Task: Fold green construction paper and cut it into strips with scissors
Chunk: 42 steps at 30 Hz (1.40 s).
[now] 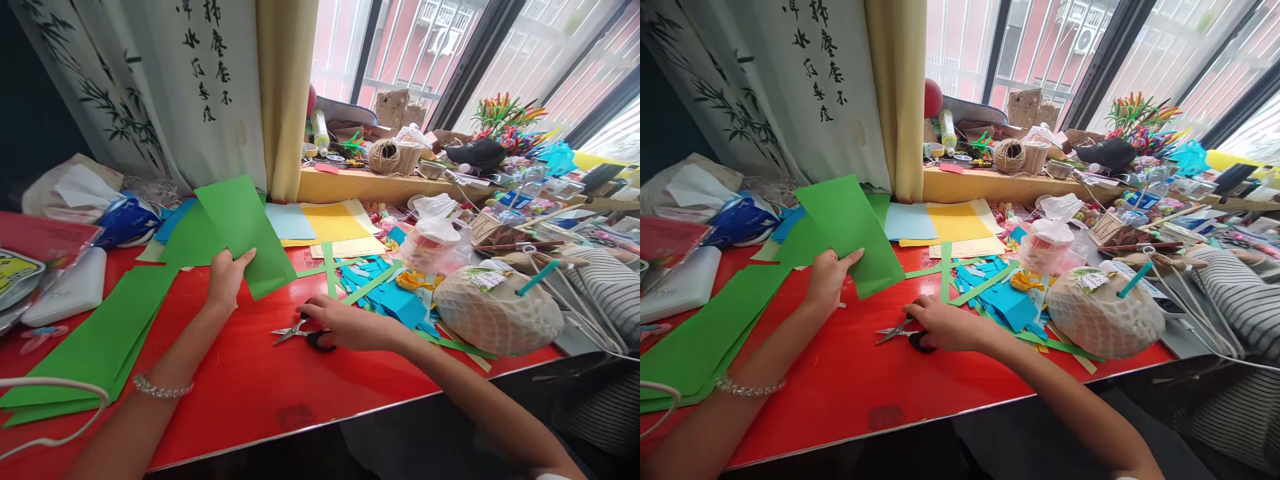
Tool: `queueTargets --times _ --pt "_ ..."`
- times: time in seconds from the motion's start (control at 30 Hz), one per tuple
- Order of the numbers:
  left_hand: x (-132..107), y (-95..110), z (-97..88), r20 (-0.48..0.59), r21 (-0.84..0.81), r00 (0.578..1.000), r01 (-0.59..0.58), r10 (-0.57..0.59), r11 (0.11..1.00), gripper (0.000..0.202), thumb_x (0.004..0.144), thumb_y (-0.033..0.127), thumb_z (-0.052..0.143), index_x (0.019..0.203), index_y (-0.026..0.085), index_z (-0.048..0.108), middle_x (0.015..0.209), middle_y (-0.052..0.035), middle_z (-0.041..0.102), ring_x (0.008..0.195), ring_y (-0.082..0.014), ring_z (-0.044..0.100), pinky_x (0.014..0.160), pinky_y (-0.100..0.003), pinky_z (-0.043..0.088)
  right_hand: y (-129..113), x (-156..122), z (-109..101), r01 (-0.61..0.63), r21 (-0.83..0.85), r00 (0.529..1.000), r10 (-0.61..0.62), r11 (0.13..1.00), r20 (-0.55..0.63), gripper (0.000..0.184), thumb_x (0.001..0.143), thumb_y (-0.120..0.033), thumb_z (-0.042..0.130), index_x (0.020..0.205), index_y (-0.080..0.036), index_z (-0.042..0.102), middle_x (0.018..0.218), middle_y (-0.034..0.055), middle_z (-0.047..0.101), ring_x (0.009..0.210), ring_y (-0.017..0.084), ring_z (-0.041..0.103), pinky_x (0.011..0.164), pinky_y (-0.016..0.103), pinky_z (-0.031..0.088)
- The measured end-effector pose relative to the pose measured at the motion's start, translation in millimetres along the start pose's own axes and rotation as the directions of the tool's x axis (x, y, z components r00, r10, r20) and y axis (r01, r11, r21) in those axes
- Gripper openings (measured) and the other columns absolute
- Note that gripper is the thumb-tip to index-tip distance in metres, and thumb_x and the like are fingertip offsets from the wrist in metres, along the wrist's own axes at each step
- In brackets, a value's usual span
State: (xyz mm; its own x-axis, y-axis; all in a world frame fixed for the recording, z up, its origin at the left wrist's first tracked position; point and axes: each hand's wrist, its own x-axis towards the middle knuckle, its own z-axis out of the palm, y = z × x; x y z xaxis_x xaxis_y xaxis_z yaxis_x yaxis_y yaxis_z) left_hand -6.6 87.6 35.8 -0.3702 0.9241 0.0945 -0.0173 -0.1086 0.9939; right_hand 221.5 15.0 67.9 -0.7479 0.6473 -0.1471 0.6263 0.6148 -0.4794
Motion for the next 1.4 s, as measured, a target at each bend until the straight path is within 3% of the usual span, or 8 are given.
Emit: queueTargets --times 0.13,0.27,0.37,0.63,0.83,0.97,1.3,1.4 --pt "1 -1 -0.1 0.015 0.015 1.000 -0.020 0.019 1.000 0.023 0.059 0.033 0.072 0.065 0.020 0.054 0.070 0.0014 0.061 0.072 -0.0175 0.059 0.066 -0.029 0.048 2 21 -16 0.163 -0.189 0.986 -0.157 0.968 0.046 0.029 0.083 -0.024 0.057 0.111 -0.025 0.061 0.119 0.0081 0.053 0.113 0.025 0.047 0.089 0.035 0.043" --pt "-3 0 3.4 0.080 -0.024 0.996 -0.024 0.026 0.999 0.023 0.062 0.031 0.070 0.078 0.021 0.058 0.090 -0.0012 0.066 0.087 -0.0196 0.061 0.076 -0.031 0.050 38 31 -11 -0.004 -0.282 0.975 -0.059 0.960 -0.214 0.045 0.090 -0.041 0.043 0.129 -0.019 0.047 0.134 0.0124 0.045 0.126 0.027 0.037 0.100 0.042 0.035" --pt "-9 5 5.4 0.117 -0.041 0.993 -0.011 0.016 0.999 0.023 0.062 0.030 0.071 0.075 0.021 0.055 0.089 -0.0013 0.066 0.090 -0.0205 0.061 0.079 -0.032 0.050 71 20 0 -0.070 -0.341 0.983 0.007 0.937 -0.183 0.059 0.089 -0.047 0.040 0.136 -0.011 0.038 0.141 0.0160 0.036 0.132 0.031 0.027 0.106 0.047 0.026" --pt "-22 21 10.3 0.208 -0.044 0.976 0.079 -0.068 0.996 0.025 0.060 0.030 0.073 0.069 0.020 0.053 0.075 0.0009 0.066 0.082 -0.0205 0.063 0.075 -0.034 0.052 75 -19 -13 -0.215 -0.306 0.953 0.131 0.927 -0.272 0.048 0.090 -0.048 0.038 0.119 -0.015 0.057 0.115 0.0148 0.062 0.109 0.030 0.055 0.090 0.044 0.043" --pt "-28 23 14.2 0.429 0.022 0.884 0.194 -0.184 0.981 0.038 0.062 0.032 0.074 0.094 0.017 0.061 0.098 -0.0068 0.069 0.090 -0.0220 0.064 0.077 -0.033 0.052 47 2 -22 -0.113 0.271 0.839 0.238 0.956 -0.490 0.038 0.090 -0.044 0.041 0.110 -0.019 0.060 0.112 0.0106 0.063 0.103 0.024 0.059 0.087 0.040 0.046" --pt "-31 23 16.6 0.550 0.053 0.812 0.201 -0.196 0.978 0.041 0.065 0.035 0.071 0.101 0.018 0.062 0.104 -0.0072 0.068 0.094 -0.0230 0.063 0.080 -0.033 0.051 29 21 -22 0.078 0.790 0.924 0.254 0.608 -0.286 0.032 0.083 -0.044 0.051 0.097 -0.017 0.063 0.090 0.0052 0.068 0.080 0.015 0.065 0.072 0.031 0.054" --pt "-22 25 15.0 0.470 0.118 0.882 -0.009 -0.048 0.993 0.036 0.064 0.043 0.068 0.088 0.017 0.064 0.089 -0.0061 0.069 0.083 -0.0236 0.063 0.072 -0.033 0.049 33 46 -3 0.163 0.822 0.835 0.368 0.545 -0.410 0.033 0.075 -0.046 0.061 0.073 -0.013 0.060 0.067 0.0009 0.060 0.058 0.009 0.055 0.051 0.020 0.046" --pt "-9 24 3.4 0.372 0.366 0.928 -0.167 0.021 0.915 0.031 0.065 0.042 0.066 0.085 0.019 0.061 0.076 -0.0051 0.067 0.074 -0.0251 0.063 0.066 -0.034 0.048 38 43 -1 0.193 0.810 0.816 0.367 0.554 -0.446 0.034 0.072 -0.046 0.063 0.063 -0.014 0.054 0.056 -0.0036 0.051 0.050 0.007 0.050 0.046 0.019 0.042"
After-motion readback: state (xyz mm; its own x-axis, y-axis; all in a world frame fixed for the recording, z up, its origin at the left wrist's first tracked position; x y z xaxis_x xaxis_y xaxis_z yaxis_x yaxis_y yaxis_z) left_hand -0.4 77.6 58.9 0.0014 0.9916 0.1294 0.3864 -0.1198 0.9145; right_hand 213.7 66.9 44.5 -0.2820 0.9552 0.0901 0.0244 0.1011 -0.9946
